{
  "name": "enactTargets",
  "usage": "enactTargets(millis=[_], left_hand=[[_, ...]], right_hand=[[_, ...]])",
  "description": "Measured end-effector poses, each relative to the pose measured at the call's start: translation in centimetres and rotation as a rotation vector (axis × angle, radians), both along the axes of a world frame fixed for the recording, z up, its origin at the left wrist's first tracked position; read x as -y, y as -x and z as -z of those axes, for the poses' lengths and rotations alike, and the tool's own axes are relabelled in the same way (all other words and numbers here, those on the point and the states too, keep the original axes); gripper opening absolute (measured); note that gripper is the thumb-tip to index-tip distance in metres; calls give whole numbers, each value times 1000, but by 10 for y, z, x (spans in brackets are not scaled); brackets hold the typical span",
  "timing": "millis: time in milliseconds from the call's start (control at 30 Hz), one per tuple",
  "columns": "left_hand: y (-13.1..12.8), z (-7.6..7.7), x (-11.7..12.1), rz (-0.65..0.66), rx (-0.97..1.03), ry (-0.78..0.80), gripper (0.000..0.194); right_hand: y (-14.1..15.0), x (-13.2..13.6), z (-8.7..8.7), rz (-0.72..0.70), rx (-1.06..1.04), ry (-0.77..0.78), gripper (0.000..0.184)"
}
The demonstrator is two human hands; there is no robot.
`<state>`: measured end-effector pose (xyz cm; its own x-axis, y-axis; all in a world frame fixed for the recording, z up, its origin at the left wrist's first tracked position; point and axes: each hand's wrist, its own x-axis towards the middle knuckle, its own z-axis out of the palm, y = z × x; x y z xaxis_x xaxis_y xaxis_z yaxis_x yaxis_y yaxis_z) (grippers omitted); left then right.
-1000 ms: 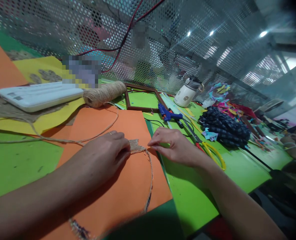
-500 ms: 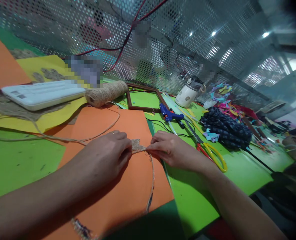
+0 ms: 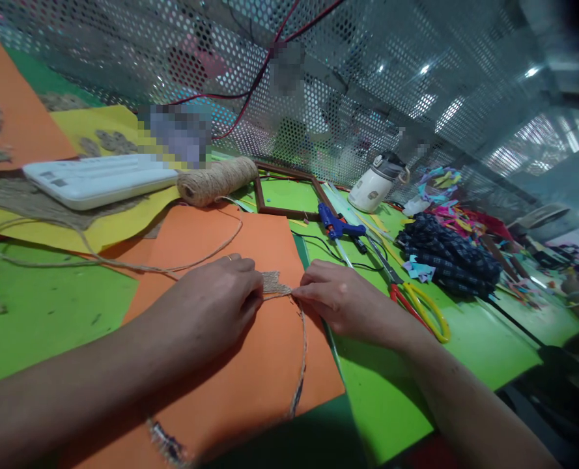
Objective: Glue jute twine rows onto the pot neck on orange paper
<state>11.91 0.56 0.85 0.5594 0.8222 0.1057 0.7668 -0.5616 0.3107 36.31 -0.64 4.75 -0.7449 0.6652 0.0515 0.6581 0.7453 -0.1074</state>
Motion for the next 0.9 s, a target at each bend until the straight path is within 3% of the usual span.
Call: enactTargets(millis=[300,900], left_hand=[[-2,0,1,-20,52,3,30],[-2,-4,-2,5,52,-11,30]], right_hand=[[-11,-2,-4,-27,-186,-46,29],[-1,-1,4,-17,43,-2,21]])
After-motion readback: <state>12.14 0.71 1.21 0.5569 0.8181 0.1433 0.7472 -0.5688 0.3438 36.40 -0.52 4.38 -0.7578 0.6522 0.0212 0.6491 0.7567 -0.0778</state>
